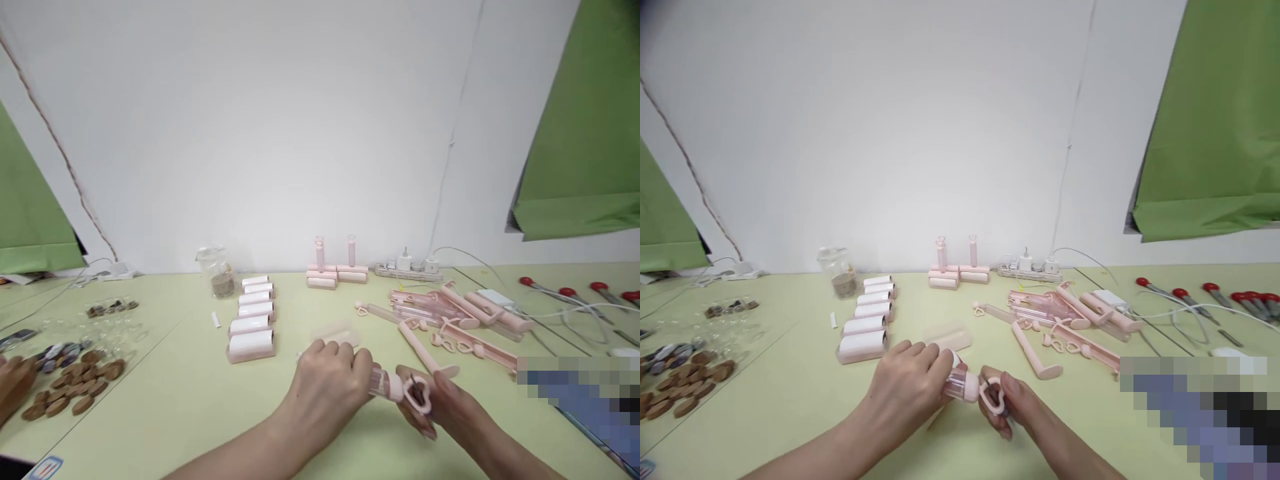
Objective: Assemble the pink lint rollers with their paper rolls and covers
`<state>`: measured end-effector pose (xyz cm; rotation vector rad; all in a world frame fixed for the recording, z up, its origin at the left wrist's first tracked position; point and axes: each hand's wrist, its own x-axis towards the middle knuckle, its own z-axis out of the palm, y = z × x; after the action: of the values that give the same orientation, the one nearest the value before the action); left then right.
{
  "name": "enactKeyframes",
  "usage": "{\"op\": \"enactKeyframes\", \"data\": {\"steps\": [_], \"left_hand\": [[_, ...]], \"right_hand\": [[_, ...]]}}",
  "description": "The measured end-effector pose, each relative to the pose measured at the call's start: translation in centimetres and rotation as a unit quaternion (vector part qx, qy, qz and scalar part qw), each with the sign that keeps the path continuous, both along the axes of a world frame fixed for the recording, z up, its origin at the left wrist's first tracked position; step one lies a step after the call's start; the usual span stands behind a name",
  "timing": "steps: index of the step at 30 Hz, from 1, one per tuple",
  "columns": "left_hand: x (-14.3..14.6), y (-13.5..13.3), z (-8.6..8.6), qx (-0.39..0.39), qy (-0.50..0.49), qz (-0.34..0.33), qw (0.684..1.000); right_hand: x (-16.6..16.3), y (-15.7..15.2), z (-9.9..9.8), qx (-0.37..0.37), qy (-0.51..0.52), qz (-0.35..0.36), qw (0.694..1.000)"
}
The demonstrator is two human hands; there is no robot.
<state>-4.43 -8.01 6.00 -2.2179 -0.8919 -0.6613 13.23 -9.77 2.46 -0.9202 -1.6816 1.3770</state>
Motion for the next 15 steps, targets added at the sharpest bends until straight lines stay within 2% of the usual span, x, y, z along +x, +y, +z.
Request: {"op": "enactKeyframes", "data": {"steps": [4,7,9,12,15], "left_hand": [[-0.1,0.0,-0.5,-0.031,0.011,-0.014,0.999],[-0.1,-0.1,-1.4,-0.059,0.006,-0.007,0.998],[-0.2,-0.2,-1.8,-0.072,0.005,-0.001,0.997],[-0.8,-0.3,-2.2,-0.08,0.014,-0.008,0.997],[-1.7,-1.0,-2.9,-0.057,0.029,-0.041,0.997]], "right_hand": [[0.3,-1.1,1.2,0.088,-0.12,-0.049,0.988],[-0.4,-1.5,1.3,0.124,-0.132,-0.086,0.98],[-0.9,-1.5,1.4,0.114,-0.083,-0.052,0.989],[-1.1,-1.3,1.8,0.033,-0.018,0.042,0.998],[-0.6,-1.5,2.5,0.007,-0.087,0.114,0.99]]}}
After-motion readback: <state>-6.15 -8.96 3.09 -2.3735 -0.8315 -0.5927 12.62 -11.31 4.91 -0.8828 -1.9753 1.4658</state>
